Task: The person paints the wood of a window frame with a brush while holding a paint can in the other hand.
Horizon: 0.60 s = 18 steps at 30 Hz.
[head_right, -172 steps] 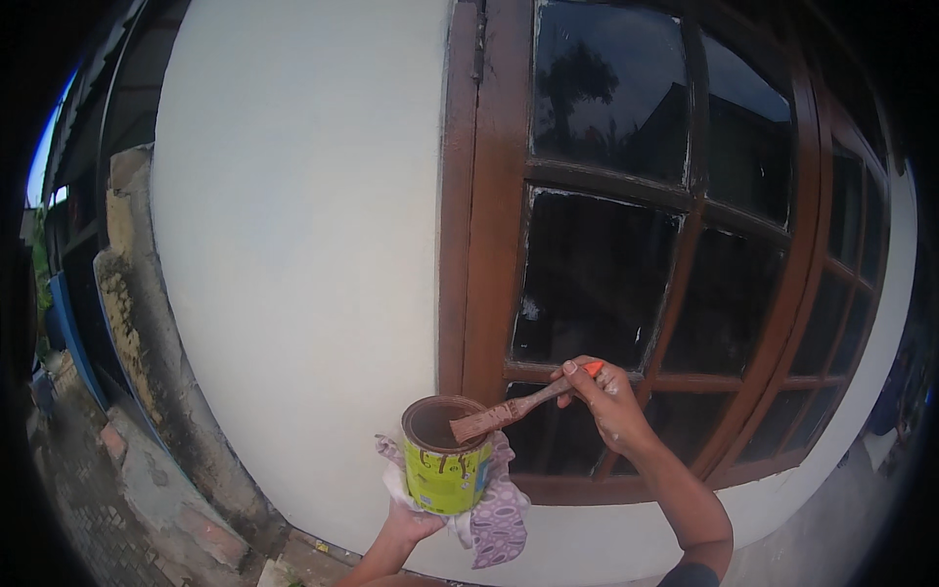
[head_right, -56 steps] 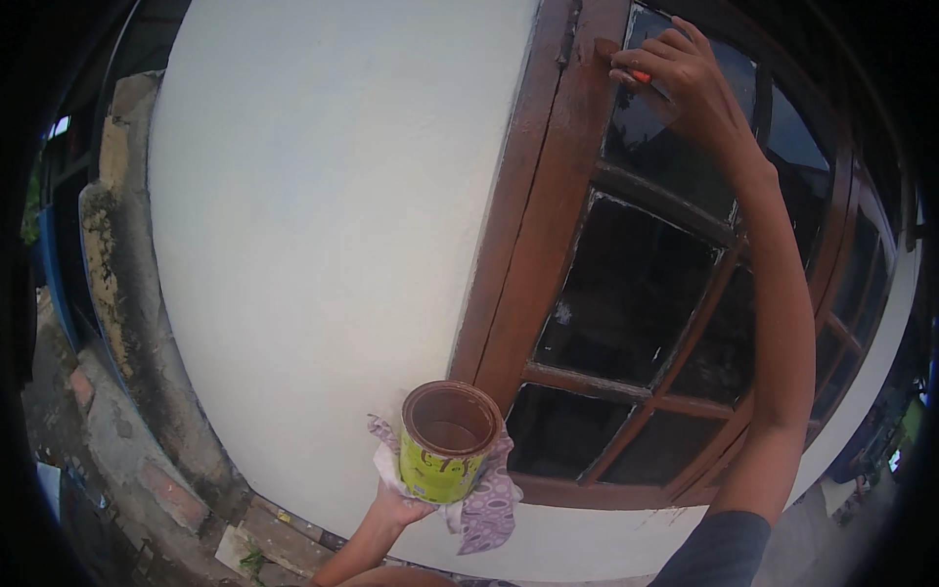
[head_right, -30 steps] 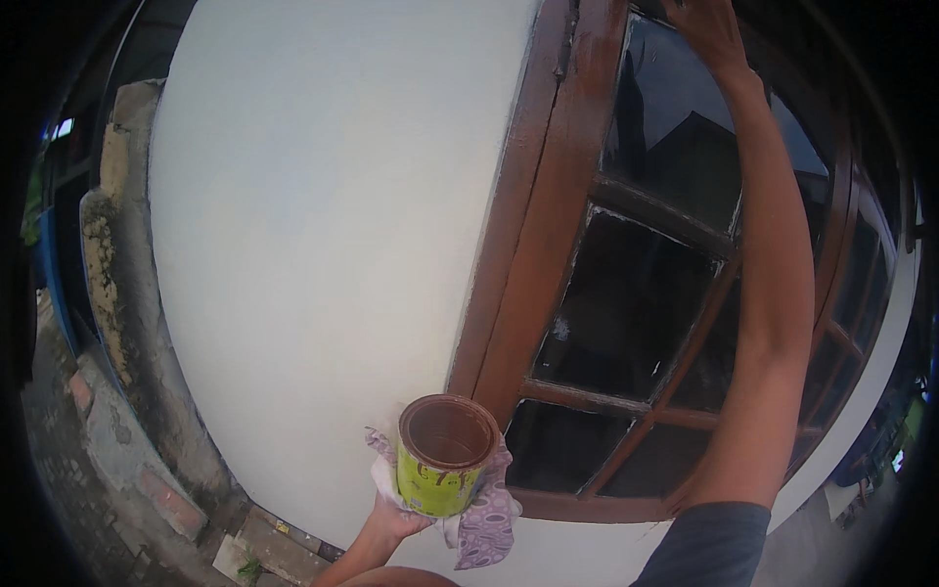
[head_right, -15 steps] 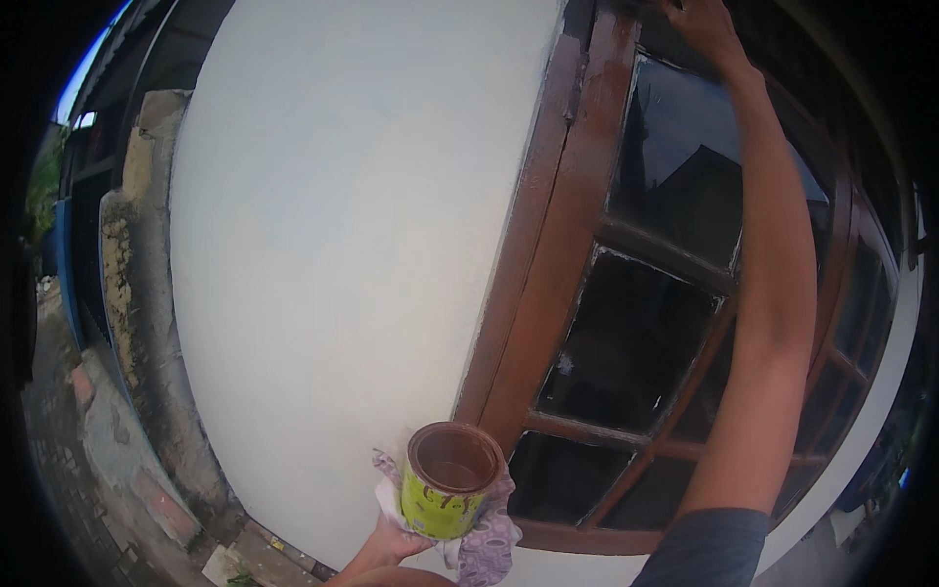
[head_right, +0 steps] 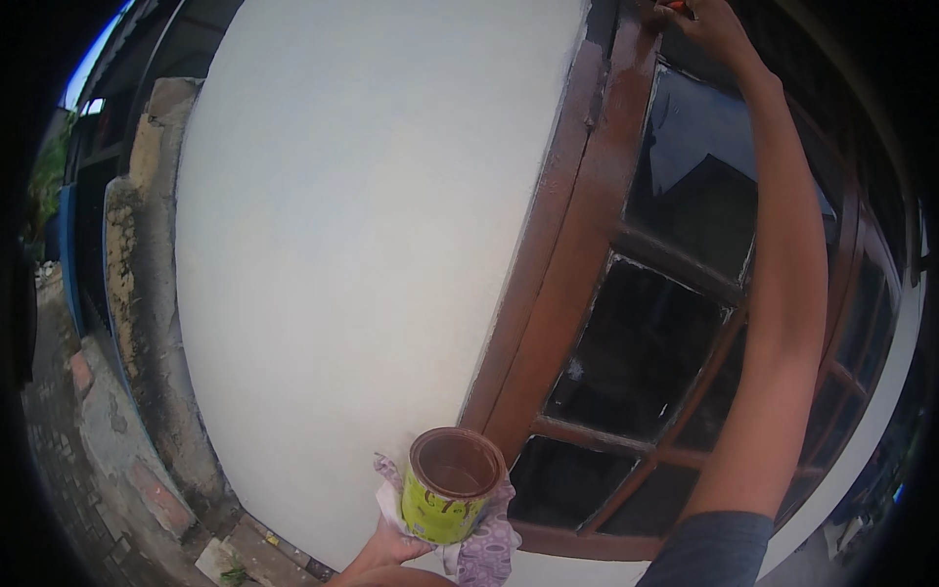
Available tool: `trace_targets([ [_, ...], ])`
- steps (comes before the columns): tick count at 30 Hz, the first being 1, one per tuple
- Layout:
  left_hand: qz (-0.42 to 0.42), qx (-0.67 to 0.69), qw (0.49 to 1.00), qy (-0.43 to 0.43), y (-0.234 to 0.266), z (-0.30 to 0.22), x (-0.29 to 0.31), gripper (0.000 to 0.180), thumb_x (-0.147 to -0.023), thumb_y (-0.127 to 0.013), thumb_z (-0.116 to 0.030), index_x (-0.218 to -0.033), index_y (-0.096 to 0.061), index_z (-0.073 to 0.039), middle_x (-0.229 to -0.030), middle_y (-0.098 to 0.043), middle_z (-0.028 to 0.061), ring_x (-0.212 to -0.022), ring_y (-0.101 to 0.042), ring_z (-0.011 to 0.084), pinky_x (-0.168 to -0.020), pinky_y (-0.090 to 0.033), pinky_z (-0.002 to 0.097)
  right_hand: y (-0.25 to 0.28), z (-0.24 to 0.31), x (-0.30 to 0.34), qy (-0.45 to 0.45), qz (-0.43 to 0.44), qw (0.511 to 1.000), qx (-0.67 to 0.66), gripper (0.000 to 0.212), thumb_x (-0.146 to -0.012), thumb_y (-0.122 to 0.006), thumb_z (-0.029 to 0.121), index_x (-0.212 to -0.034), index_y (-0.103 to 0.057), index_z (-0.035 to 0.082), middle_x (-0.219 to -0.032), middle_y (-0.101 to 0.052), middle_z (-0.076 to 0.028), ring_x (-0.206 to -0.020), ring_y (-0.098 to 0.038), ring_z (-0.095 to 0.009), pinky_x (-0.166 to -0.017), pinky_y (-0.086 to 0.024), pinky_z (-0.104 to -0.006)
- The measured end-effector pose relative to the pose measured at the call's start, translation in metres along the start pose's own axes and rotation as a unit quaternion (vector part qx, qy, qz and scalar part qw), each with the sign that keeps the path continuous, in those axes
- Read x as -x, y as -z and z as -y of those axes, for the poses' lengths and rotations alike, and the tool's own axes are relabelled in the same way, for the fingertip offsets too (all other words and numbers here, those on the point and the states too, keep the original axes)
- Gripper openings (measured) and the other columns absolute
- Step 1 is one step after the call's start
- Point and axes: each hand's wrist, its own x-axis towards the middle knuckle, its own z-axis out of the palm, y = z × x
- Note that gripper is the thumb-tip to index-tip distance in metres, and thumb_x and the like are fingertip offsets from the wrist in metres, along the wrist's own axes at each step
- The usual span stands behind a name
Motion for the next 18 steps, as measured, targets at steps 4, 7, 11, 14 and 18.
trace_targets([
  [4,0.199,0.185,0.959,0.085,0.033,-0.004,-0.010,0.065,-0.091,-0.040,-0.059,-0.132,-0.051,-0.009,-0.133,-0.054,0.0127,-0.122,-0.051,0.0304,-0.102,-0.040,0.0534,0.024,0.028,-0.011,-0.071,-0.020,0.997,-0.005,0.018,-0.080,-0.069,0.016,-0.086,-0.071,-0.001,-0.075,-0.067,-0.019,-0.063,-0.065,-0.027,-0.060,-0.049,-0.0351],
  [7,0.159,0.146,0.974,0.062,0.034,-0.003,-0.013,0.065,-0.092,-0.040,-0.058,-0.133,-0.049,-0.009,-0.134,-0.053,0.0127,-0.122,-0.051,0.0301,-0.101,-0.041,0.0531,0.011,0.022,-0.018,-0.019,-0.055,0.998,-0.039,0.017,-0.080,-0.069,0.016,-0.086,-0.071,0.000,-0.075,-0.067,-0.019,-0.062,-0.066,-0.026,-0.059,-0.049,-0.0346],
  [11,0.189,0.179,0.962,0.079,0.024,-0.004,-0.009,0.064,-0.092,-0.040,-0.057,-0.132,-0.049,-0.009,-0.134,-0.052,0.0129,-0.121,-0.052,0.0302,-0.101,-0.042,0.0526,-0.012,0.010,-0.011,0.006,-0.006,0.999,-0.051,0.016,-0.079,-0.069,0.012,-0.086,-0.070,-0.002,-0.078,-0.067,-0.022,-0.066,-0.067,-0.026,-0.061,-0.050,-0.0341],
  [14,0.214,0.198,0.952,0.090,0.027,-0.005,-0.009,0.062,-0.092,-0.041,-0.056,-0.132,-0.050,-0.009,-0.134,-0.052,0.0131,-0.121,-0.052,0.0306,-0.101,-0.041,0.0531,0.009,0.025,-0.018,-0.035,-0.011,0.997,-0.074,0.017,-0.079,-0.069,0.012,-0.087,-0.070,-0.002,-0.079,-0.067,-0.022,-0.068,-0.068,-0.026,-0.063,-0.051,-0.0337],
  [18,0.230,0.209,0.945,0.098,0.022,-0.004,-0.004,0.062,-0.092,-0.042,-0.055,-0.132,-0.050,-0.009,-0.135,-0.052,0.0131,-0.122,-0.051,0.0307,-0.102,-0.040,0.0535,-0.002,0.024,-0.022,-0.038,-0.058,0.996,-0.060,0.018,-0.079,-0.070,0.014,-0.089,-0.070,-0.001,-0.077,-0.067,-0.021,-0.066,-0.066,-0.027,-0.063,-0.050,-0.0332],
])
